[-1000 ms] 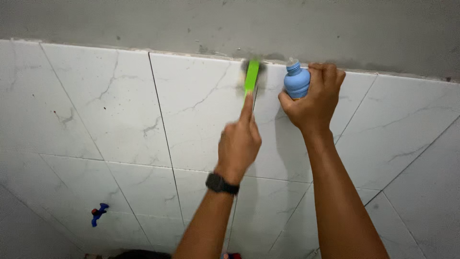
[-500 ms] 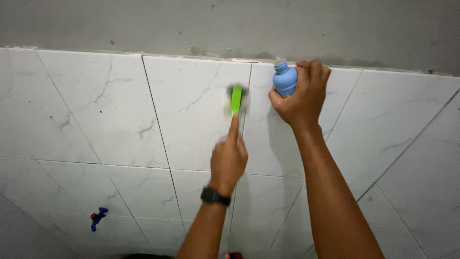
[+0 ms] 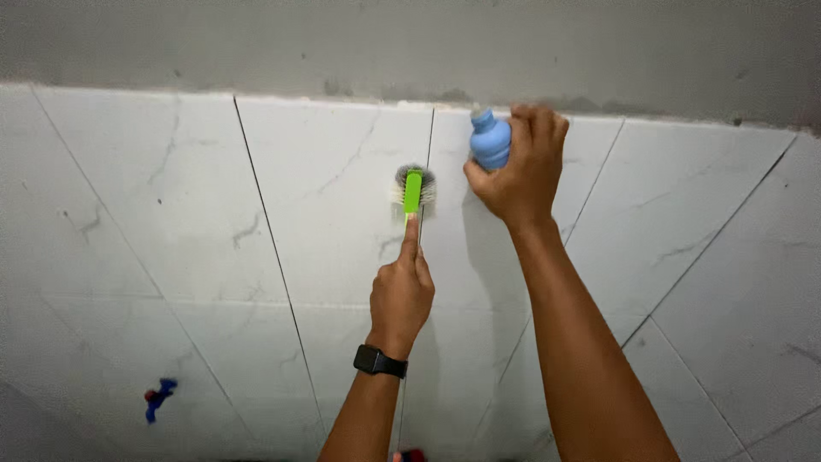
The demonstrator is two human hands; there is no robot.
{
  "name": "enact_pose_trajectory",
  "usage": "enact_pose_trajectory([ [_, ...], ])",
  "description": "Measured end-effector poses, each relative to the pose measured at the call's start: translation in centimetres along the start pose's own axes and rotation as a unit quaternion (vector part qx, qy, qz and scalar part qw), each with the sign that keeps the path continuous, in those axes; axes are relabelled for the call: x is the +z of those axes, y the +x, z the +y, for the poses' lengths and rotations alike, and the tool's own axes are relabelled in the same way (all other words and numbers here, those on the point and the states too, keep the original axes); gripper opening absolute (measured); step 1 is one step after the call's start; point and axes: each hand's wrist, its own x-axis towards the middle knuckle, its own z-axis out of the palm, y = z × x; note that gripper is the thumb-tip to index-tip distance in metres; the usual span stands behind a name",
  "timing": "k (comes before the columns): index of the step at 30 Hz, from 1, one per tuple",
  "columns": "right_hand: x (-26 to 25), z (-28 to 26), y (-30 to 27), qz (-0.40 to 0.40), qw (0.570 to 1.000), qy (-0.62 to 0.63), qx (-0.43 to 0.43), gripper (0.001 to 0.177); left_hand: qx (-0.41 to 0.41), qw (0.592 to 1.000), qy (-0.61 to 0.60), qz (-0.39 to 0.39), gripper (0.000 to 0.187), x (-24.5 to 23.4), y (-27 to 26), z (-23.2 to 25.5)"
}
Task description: The person applies cleaning liquid from a bottle onto the bathroom wall tiles and scrubs them with a brush.
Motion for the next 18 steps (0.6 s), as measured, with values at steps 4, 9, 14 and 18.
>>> enact_pose_trajectory([
  [4,0.2,0.0,0.2,0.008,1.000,-0.011,-0.015,0.057,0.059,0.998,-0.010,0.020,0.065,-2.6,3.7,1.9],
  [9,-0.2,-0.4,0.1,-0.010,1.000,-0.003,0.017,0.057,0.054,0.998,-0.013,-0.006,0.061,-4.8,6.4,3.4],
  [14,0.0,0.1,0.1,0.003,1.000,-0.018,-0.014,0.061,0.086,0.995,0.001,0.045,0.059,-0.9,0.5,-0.9],
  [18,0.1,-0.1,-0.2,-0.006,1.000,-0.022,0.009,0.067,-0.031,0.996,-0.028,-0.079,0.065,0.7,-2.8,-2.1],
])
